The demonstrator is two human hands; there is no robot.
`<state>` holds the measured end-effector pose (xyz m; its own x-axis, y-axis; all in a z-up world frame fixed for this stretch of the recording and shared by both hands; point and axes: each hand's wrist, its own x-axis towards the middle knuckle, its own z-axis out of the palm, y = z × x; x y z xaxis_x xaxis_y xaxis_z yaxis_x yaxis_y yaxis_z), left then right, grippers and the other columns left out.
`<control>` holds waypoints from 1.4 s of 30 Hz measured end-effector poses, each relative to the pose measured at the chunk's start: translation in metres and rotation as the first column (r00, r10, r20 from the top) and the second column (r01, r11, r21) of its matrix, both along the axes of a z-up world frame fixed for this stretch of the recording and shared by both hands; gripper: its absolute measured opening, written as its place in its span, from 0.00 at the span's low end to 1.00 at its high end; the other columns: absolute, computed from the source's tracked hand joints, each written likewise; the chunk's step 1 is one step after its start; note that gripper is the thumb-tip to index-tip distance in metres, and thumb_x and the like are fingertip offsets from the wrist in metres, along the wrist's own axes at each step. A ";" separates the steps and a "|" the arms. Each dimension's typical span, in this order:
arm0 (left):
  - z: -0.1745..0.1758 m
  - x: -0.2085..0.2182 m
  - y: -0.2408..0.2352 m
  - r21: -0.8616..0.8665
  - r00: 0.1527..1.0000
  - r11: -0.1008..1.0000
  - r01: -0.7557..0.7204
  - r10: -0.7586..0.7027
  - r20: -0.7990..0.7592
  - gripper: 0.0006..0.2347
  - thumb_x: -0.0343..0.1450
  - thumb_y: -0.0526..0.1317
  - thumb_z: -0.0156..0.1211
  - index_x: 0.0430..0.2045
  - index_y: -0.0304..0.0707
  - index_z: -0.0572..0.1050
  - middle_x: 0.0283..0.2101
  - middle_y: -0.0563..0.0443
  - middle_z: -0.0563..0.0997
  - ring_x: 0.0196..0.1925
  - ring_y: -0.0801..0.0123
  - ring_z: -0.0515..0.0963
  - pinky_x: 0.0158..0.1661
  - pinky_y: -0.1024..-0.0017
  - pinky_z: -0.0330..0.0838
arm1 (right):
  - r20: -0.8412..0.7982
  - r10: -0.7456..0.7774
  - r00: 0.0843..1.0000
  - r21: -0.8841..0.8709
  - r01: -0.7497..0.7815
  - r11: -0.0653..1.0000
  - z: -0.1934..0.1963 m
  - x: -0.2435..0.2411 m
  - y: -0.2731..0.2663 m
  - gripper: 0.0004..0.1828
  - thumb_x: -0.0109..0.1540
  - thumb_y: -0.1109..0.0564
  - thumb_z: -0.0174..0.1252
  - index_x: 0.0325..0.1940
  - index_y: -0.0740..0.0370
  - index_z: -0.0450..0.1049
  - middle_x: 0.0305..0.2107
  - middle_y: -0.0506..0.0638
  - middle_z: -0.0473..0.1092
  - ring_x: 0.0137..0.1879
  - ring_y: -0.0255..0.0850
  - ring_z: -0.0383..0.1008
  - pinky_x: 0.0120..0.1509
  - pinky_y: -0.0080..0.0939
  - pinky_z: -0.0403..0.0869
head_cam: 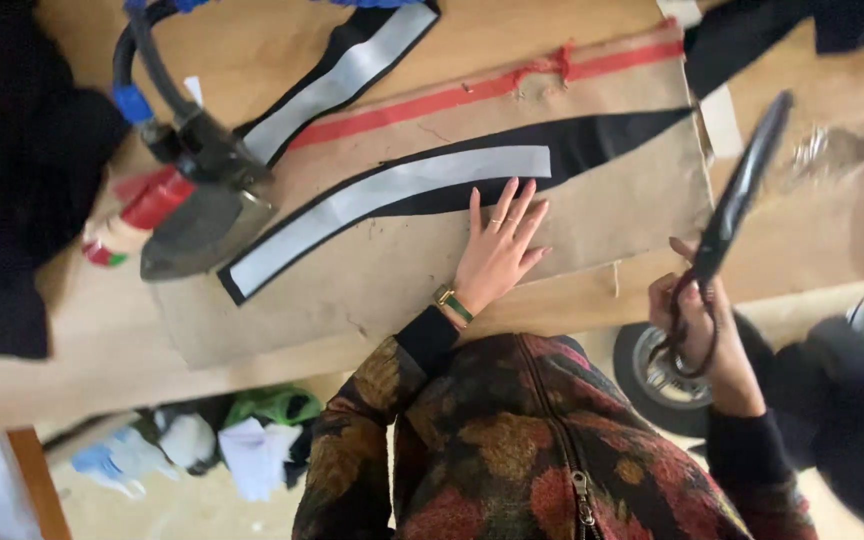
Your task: Cutting fabric patterns with scissors and ironing the pieces on a workbench
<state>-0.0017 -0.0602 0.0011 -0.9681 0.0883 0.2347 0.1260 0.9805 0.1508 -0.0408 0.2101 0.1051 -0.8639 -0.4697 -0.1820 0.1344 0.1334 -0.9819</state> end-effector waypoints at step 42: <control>-0.006 -0.016 -0.002 0.106 0.998 0.994 0.004 -0.010 0.058 0.30 0.72 0.59 0.55 0.70 0.51 0.61 0.79 0.51 0.48 0.82 0.54 0.43 0.72 0.30 0.46 | 0.509 -0.178 0.842 0.125 0.132 0.983 -0.063 0.046 -0.092 0.29 0.72 0.27 0.33 0.39 0.53 0.57 0.25 0.46 0.55 0.24 0.31 0.54 0.24 0.25 0.56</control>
